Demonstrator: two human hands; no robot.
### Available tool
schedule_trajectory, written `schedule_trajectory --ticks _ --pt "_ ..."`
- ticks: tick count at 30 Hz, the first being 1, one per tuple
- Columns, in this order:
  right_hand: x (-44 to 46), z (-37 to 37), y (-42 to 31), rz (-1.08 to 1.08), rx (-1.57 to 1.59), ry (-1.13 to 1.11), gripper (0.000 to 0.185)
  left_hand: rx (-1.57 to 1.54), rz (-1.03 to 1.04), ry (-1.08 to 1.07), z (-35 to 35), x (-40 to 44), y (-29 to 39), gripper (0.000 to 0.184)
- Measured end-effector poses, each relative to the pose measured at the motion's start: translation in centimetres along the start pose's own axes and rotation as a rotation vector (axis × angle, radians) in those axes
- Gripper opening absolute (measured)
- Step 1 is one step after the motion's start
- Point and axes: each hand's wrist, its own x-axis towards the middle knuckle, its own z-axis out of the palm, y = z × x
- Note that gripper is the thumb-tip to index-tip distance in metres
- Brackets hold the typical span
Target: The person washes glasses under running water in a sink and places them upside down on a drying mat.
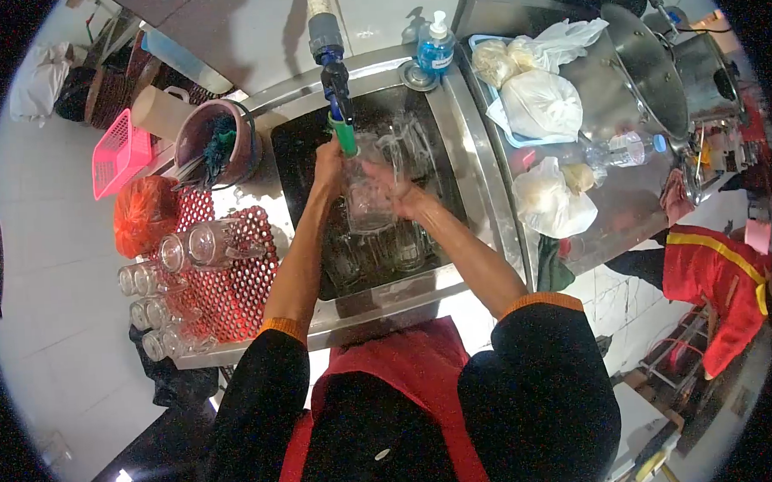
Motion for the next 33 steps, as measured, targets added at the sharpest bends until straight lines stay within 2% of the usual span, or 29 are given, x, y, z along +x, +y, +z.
schedule_trajectory --ticks 2,4,5,6,7,8,9,10,11,13,14,15,16,17,18,19,20,21,23,25,26,28,29,31,32,33 --pt "-2.4 1.1 -1.1 0.056 0.026 0.02 0.062 -0.055 -0.048 0.009 0.4 -0.4 -1.1 0.045" --pt "-3.2 2.1 -1.9 0.091 0.043 0.028 0.061 -0.341 -0.213 0.124 1.9 -1.3 -1.4 0.043" --pt "-3.9 2.8 -1.4 -0.306 -0.474 0.312 0.055 -0.337 -0.215 0.119 1.8 -1.6 -1.4 0.043" --pt "-4.6 3.2 -1.3 -0.699 -0.991 0.597 0.05 -0.118 -0.292 0.063 1.4 -1.9 -2.0 0.04" --pt "-5.8 2.8 -1.8 -0.693 -0.99 0.604 0.05 0.101 -0.366 0.006 1.4 -2.7 -2.2 0.037" --pt "-7.4 2.0 -2.9 -0.713 -1.228 0.38 0.043 0.101 -0.37 0.005 1.6 -3.5 -2.5 0.037" --pt "-8.5 1.8 -4.0 -0.726 -1.453 0.137 0.037 -0.03 -0.501 -0.017 2.2 -4.9 -2.0 0.037" --pt "-9.8 2.7 -4.4 -0.545 -1.227 0.034 0.03 -0.162 -0.639 -0.037 2.4 -6.4 -1.9 0.037" --pt "-11.1 3.9 -5.0 -0.54 -1.221 0.035 0.03 -0.162 -0.647 -0.033 2.2 -7.6 -2.2 0.037" --pt "-12.8 5.6 -6.2 -0.227 -1.383 -0.105 0.031 -0.22 -0.697 -0.088 1.9 -9.1 -2.1 0.038" --pt "-13.3 5.5 -5.6 -0.222 -1.383 -0.114 0.031 -0.116 -0.692 0.026 1.8 -10.0 -2.2 0.046" --pt "-13.4 5.5 -4.9 -0.409 -1.386 -0.137 0.029 -0.121 -0.688 0.04 2.0 -11.4 -1.2 0.046" --pt "-13.3 5.6 -4.0 -0.592 -1.37 -0.183 0.026 -0.171 -0.581 0.032 2.1 -13.6 0.3 0.05" --pt "-13.2 6.0 -2.7 -0.583 -1.34 -0.25 0.026 -0.218 -0.471 0.054 1.5 -16.4 1.1 0.055" --pt "-12.9 6.5 -1.4 -0.591 -1.318 -0.208 0.026 -0.191 -0.319 0.139 0.8 -18.9 0.9 0.06" --pt "-12.6 7.6 0.0 -0.595 -1.298 -0.166 0.029 0.059 -0.174 0.193 -1.5 -20.5 -1.2 0.05" --pt "-12.7 9.3 0.8 -0.341 -1.227 -0.113 0.04 0.288 0.011 0.305 -2.5 -22.9 -0.5 0.049" --pt "-12.0 10.4 2.2 -0.34 -1.227 -0.169 0.04 0.522 0.192 0.396 -2.8 -25.2 0.1 0.047" --pt "-10.6 12.7 5.1 -0.442 -1.174 -0.181 0.04 0.461 0.23 0.456 -4.5 -29.2 -1.0 0.042" --pt "-8.6 15.6 8.0 -0.555 -1.184 -0.255 0.036 -0.021 0.206 0.708 -6.2 -31.5 -3.0 0.041" --pt "-7.6 16.7 9.9 -0.595 -1.169 -0.256 0.034 -0.029 0.212 0.71 -7.6 -31.6 -3.4 0.041" --pt "-5.3 19.1 11.9 -0.628 -1.178 -0.239 0.033 0.061 0.239 0.872 -9.6 -31.5 -2.8 0.035" --pt "-4.4 19.9 12.8 -0.665 -1.176 -0.215 0.034 0.055 0.241 0.878 -9.9 -31.3 -2.1 0.035" --pt "-2.8 20.6 14.1 -0.644 -1.176 -0.173 0.03 -0.217 0.144 0.888 -9.3 -30.0 2.6 0.038" --pt "-2.2 20.7 14.7 -0.613 -1.17 -0.121 0.032 -0.314 0.143 0.741 -13.8 -29.5 -3.1 0.041" --pt "-1.2 20.6 15.4 -0.62 -1.179 -0.111 0.032 -0.319 0.146 0.728 -14.4 -28.4 -3.2 0.041"
